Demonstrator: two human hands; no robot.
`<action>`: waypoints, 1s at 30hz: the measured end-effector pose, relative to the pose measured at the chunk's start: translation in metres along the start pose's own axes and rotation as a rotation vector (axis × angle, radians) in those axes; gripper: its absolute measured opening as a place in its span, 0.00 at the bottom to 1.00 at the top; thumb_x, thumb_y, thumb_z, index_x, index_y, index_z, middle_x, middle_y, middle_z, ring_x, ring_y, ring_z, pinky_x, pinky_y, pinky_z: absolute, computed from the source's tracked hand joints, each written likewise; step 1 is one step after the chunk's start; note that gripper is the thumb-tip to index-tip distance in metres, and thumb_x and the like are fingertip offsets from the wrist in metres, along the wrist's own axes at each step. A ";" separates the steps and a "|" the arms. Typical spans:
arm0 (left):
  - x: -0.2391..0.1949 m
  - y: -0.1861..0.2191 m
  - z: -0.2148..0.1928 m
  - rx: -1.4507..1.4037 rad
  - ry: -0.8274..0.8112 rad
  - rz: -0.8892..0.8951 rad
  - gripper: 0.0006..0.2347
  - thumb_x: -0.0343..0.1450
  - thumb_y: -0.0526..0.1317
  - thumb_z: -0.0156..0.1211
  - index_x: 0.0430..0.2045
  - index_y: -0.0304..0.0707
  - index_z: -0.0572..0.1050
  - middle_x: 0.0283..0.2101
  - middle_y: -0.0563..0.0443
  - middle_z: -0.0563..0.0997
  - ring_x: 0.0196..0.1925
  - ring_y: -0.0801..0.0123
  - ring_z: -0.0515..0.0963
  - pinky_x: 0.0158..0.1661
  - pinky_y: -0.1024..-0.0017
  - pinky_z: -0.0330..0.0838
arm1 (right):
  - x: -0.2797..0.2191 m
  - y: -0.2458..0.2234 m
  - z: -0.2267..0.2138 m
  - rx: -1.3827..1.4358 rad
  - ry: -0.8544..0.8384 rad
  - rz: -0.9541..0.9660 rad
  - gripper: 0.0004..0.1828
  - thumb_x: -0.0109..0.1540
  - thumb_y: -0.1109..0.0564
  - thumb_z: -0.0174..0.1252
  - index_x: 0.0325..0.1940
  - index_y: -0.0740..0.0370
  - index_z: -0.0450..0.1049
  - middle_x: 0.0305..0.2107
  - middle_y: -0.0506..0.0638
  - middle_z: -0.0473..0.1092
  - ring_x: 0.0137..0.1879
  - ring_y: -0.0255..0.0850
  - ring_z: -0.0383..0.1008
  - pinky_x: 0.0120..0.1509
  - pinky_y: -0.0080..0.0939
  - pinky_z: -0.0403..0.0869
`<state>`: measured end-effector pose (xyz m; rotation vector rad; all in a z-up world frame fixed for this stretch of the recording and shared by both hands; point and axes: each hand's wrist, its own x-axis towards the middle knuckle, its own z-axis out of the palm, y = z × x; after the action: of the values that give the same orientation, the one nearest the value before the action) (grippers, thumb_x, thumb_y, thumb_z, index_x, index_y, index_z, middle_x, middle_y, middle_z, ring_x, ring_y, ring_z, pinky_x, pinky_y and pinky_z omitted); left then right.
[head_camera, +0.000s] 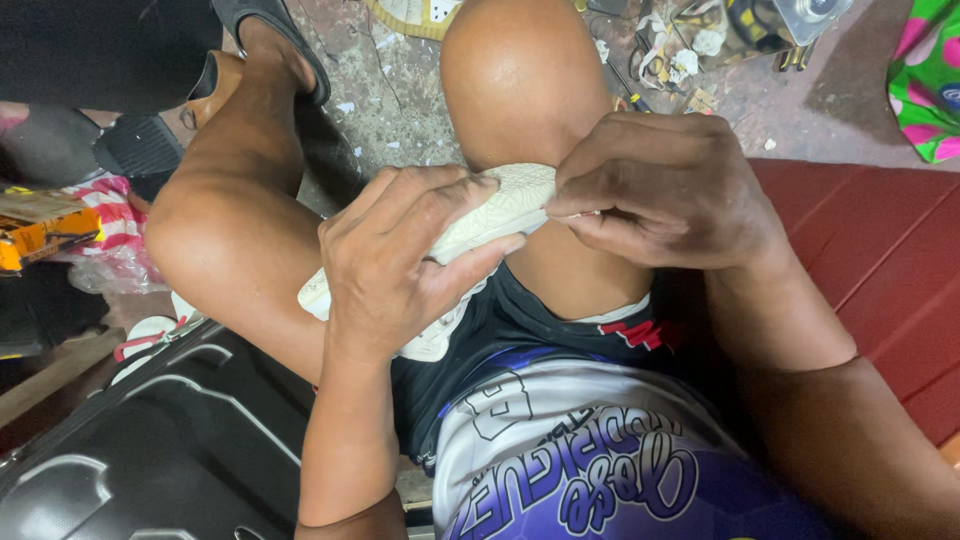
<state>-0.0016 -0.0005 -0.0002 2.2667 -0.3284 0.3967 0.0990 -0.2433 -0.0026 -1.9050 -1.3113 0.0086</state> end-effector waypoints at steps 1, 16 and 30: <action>0.000 0.000 0.000 0.000 -0.001 -0.002 0.17 0.66 0.43 0.80 0.41 0.37 0.79 0.44 0.50 0.82 0.44 0.62 0.83 0.45 0.68 0.78 | 0.002 -0.001 0.000 0.006 -0.009 -0.001 0.10 0.58 0.62 0.74 0.40 0.58 0.79 0.35 0.46 0.76 0.39 0.38 0.79 0.40 0.38 0.75; -0.005 -0.003 0.001 -0.019 0.005 0.016 0.17 0.67 0.43 0.79 0.44 0.38 0.78 0.46 0.51 0.81 0.44 0.62 0.81 0.42 0.68 0.77 | 0.046 -0.028 -0.009 -0.062 -0.154 -0.107 0.11 0.54 0.63 0.72 0.37 0.62 0.78 0.33 0.49 0.74 0.35 0.43 0.76 0.34 0.43 0.74; -0.007 -0.006 0.002 -0.015 0.028 0.017 0.17 0.68 0.43 0.78 0.45 0.39 0.77 0.46 0.51 0.81 0.45 0.62 0.82 0.42 0.67 0.76 | 0.056 -0.038 0.000 -0.093 -0.151 -0.169 0.09 0.52 0.64 0.71 0.32 0.64 0.77 0.30 0.52 0.74 0.32 0.44 0.76 0.30 0.42 0.73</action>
<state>-0.0053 0.0025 -0.0083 2.2429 -0.3354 0.4333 0.0948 -0.1945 0.0440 -1.8951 -1.5970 0.0057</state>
